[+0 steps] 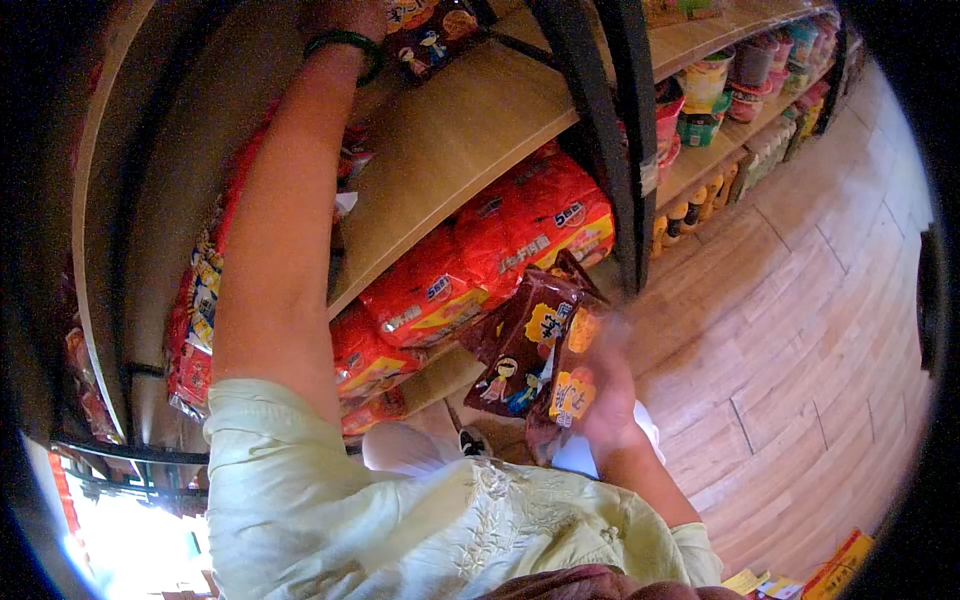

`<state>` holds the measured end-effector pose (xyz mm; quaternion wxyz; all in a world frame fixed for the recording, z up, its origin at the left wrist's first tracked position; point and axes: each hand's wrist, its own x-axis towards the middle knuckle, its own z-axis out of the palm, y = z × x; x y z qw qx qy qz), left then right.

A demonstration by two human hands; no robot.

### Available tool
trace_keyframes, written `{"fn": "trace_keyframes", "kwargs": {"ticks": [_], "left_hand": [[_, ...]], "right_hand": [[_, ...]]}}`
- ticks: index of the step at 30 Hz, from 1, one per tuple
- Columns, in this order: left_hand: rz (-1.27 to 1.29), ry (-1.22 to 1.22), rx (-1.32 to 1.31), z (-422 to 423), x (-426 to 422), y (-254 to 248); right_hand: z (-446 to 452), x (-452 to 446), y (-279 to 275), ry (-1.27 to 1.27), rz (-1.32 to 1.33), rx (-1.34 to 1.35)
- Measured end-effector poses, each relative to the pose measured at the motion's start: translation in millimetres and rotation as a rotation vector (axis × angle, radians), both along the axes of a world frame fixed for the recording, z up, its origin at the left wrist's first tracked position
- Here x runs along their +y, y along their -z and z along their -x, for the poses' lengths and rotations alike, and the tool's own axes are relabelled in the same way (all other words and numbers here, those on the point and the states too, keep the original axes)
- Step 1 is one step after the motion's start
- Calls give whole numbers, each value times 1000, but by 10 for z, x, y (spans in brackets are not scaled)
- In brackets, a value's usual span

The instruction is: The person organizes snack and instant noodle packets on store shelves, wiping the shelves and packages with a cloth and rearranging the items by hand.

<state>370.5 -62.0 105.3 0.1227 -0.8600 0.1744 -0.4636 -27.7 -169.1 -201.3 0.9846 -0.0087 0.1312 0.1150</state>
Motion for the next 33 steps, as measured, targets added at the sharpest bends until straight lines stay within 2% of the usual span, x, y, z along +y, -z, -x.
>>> {"fn": "trace_keyframes", "kwargs": {"ticks": [2,5,6,8,9,12,13,14,15,18,20,23,25,29,31,33], "left_hand": [[50,-23,134,318,-64,-86],[124,-53,329,826,-135,-193],[121,-57,324,894,-73,-185],[-41,361,194,1020,75,-50],[100,426,417,1331,6,93],[437,483,1232,2552,-97,446],[267,566,1170,2883,-71,552],[313,633,1239,3157,-18,669],[437,501,1401,3408,43,762],[364,585,1397,3581,175,1132],[768,436,1536,3552,256,1390],[856,422,1612,3497,235,1556],[806,443,1617,3572,233,1598],[1001,477,1713,3809,193,1721],[1060,374,1831,3860,197,1824],[1110,416,1757,3944,111,2039]], "right_hand": [[2,5,14,-6,-96,-61],[0,4,-64,26,-66,-131],[-13,4,-133,23,-70,-136],[-61,-6,-271,168,28,-129],[-153,9,-91,102,56,-40],[-78,-72,-215,187,-27,-108],[-83,-111,-166,166,-100,-130],[-86,-149,-256,172,-125,-157],[-70,-155,-333,249,-103,-207],[-91,-217,-195,270,-89,-187],[-47,-210,-196,285,-38,-198],[0,-182,-212,270,-50,-214],[62,-172,-245,273,-7,-221],[117,-148,-255,355,17,-179],[101,-91,-330,372,53,-208],[24,-99,-249,406,117,-136]]}}
